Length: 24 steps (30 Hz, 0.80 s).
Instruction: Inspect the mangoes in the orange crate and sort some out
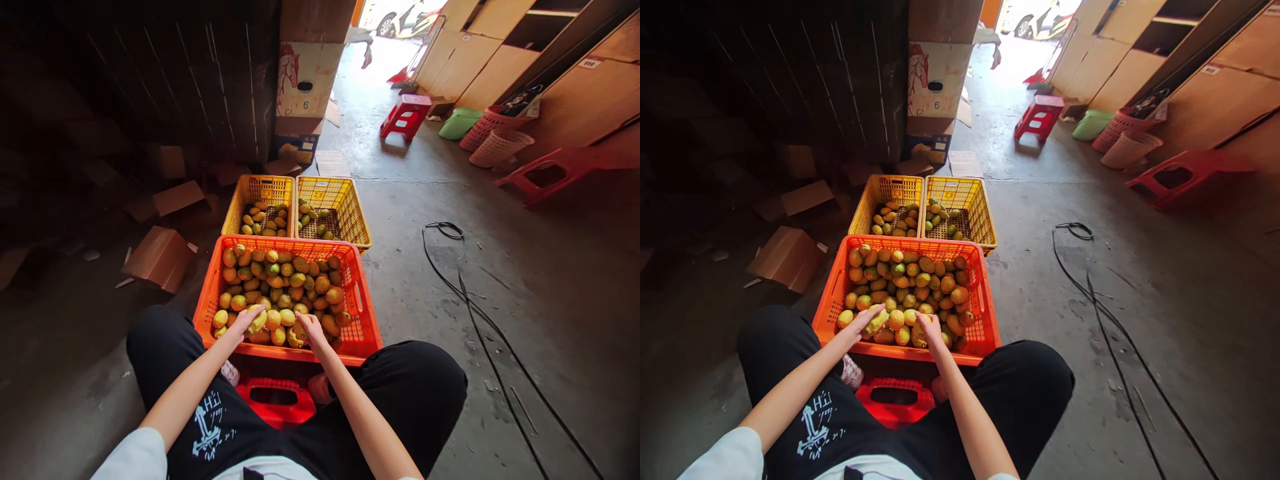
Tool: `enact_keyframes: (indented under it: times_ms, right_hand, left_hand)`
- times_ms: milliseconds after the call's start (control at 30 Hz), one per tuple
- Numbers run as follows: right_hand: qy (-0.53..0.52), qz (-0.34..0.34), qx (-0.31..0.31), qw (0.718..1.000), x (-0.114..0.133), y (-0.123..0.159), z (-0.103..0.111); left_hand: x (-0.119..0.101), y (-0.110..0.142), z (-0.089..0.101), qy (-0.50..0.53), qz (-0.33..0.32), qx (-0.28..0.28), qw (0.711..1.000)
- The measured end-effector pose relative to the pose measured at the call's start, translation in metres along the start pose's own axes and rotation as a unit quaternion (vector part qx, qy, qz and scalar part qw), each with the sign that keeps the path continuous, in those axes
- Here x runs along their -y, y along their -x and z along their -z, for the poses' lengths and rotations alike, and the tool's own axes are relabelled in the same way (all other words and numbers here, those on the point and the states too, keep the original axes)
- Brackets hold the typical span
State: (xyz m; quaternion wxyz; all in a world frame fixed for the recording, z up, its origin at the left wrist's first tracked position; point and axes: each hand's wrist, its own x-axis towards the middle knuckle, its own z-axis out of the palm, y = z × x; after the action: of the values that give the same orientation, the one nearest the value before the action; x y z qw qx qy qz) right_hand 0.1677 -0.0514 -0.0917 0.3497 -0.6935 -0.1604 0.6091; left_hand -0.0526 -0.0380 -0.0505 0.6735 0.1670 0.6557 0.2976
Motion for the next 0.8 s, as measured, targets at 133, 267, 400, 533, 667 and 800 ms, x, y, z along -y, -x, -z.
enact_keyframes:
  times_ms: [133, 267, 400, 533, 667, 800]
  right_hand:
    - [0.021, 0.009, -0.012, 1.000, -0.002, 0.003, -0.001]
    - [0.028, 0.010, -0.031, 0.999, -0.002, 0.003, -0.002]
    - [0.034, -0.012, -0.030, 0.999, 0.000, 0.003, -0.002]
    - [0.008, -0.034, -0.036, 0.999, 0.003, 0.003, -0.003]
    - [-0.030, -0.041, -0.020, 0.998, 0.006, 0.002, -0.004]
    - [-0.034, -0.042, -0.032, 0.998, 0.010, 0.001, -0.005]
  left_hand:
    - [-0.003, 0.002, -0.001, -0.029, -0.015, -0.088, 0.996]
    - [-0.004, 0.003, -0.001, -0.030, -0.046, -0.117, 0.992]
    - [-0.003, 0.002, 0.002, -0.045, -0.066, -0.080, 0.994]
    - [-0.001, 0.001, 0.001, -0.030, -0.075, -0.030, 0.996]
    - [-0.002, 0.002, -0.004, -0.015, -0.095, -0.023, 0.995]
    - [-0.007, 0.004, -0.008, -0.003, -0.139, -0.061, 0.988]
